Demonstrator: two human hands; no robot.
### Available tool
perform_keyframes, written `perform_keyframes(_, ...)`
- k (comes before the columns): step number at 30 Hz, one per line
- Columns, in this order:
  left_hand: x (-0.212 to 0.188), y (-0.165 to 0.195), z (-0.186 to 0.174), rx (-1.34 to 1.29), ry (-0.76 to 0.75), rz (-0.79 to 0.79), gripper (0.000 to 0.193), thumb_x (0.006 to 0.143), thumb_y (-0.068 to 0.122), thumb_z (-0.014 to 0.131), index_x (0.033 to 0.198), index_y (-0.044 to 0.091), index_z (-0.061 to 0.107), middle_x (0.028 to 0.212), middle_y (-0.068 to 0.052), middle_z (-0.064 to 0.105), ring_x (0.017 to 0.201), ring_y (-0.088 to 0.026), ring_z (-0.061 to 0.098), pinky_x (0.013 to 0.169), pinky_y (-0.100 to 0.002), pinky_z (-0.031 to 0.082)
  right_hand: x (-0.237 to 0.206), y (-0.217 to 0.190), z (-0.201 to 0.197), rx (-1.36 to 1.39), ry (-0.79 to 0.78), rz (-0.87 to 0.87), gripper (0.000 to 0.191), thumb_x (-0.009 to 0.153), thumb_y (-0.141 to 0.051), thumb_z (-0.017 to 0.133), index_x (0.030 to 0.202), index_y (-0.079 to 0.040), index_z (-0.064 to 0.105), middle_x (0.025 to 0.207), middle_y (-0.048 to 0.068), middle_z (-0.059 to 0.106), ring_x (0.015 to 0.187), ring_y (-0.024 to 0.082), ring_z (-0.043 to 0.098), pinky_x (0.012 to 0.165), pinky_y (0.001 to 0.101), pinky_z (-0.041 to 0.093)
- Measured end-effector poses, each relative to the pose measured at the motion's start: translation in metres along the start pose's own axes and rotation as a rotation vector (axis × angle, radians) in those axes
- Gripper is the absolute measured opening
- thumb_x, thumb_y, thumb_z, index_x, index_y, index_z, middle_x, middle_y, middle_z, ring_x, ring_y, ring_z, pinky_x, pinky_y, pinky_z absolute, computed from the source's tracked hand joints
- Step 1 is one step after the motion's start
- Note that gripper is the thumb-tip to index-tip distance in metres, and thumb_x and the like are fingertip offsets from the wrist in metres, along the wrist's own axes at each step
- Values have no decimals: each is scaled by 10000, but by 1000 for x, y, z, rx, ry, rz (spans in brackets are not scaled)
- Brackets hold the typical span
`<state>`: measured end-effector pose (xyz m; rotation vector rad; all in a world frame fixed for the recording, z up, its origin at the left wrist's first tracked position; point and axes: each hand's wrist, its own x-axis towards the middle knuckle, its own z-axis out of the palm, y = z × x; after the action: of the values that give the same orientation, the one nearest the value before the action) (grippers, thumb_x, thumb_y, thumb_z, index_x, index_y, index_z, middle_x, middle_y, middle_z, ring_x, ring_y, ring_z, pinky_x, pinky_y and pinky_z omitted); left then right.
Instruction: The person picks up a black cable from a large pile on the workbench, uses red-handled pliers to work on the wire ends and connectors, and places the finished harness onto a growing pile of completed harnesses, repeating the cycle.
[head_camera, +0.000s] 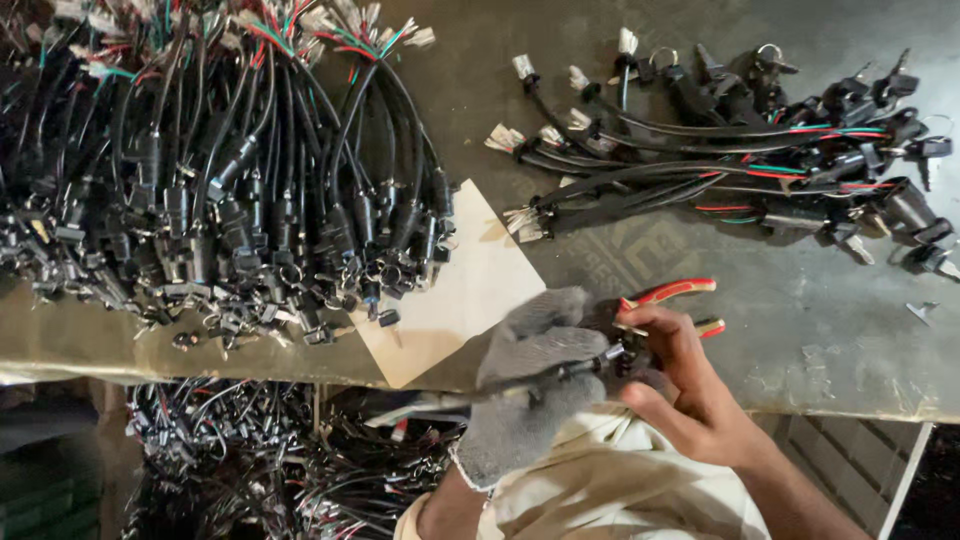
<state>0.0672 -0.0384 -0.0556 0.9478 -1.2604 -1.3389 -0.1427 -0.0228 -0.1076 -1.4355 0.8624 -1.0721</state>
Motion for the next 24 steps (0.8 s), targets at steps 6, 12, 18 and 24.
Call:
perform_keyframes(6, -7, 2, 1, 95, 154, -177, 307, 750, 145, 915, 993, 85, 738, 1020, -76, 775, 907, -159, 749, 819, -327, 639, 3, 1, -5, -268, -16, 62, 502, 846, 145, 453, 1311, -11, 560, 1103, 113, 584, 1002, 236, 584, 914, 325, 457)
perform_keyframes(12, 0, -3, 2, 616, -31, 95, 298, 769, 215, 942, 975, 117, 750, 971, -35, 777, 903, -183, 744, 813, -315, 590, 3, 2, -4, -355, -12, -108, 588, 758, 166, 474, 1312, -19, 542, 1055, 142, 584, 902, 272, 600, 799, 297, 487)
perform_keyframes(18, 11, 0, -4, 140, -76, -347, 391, 769, 257, 876, 1109, 132, 728, 995, -45, 787, 914, -223, 766, 823, -340, 635, -12, 13, 4, -396, 61, -54, 438, 907, 10, 609, 1334, 19, 512, 997, 145, 593, 790, 228, 567, 714, 298, 484)
perform_keyframes(24, 2, 5, 11, 633, -101, -28, 356, 970, 261, 726, 1283, 98, 682, 1056, -34, 764, 972, -248, 721, 930, -360, 572, -22, 35, 4, 172, 119, 362, 437, 1045, -211, 528, 1411, 24, 572, 958, 49, 568, 837, 106, 496, 713, 291, 431)
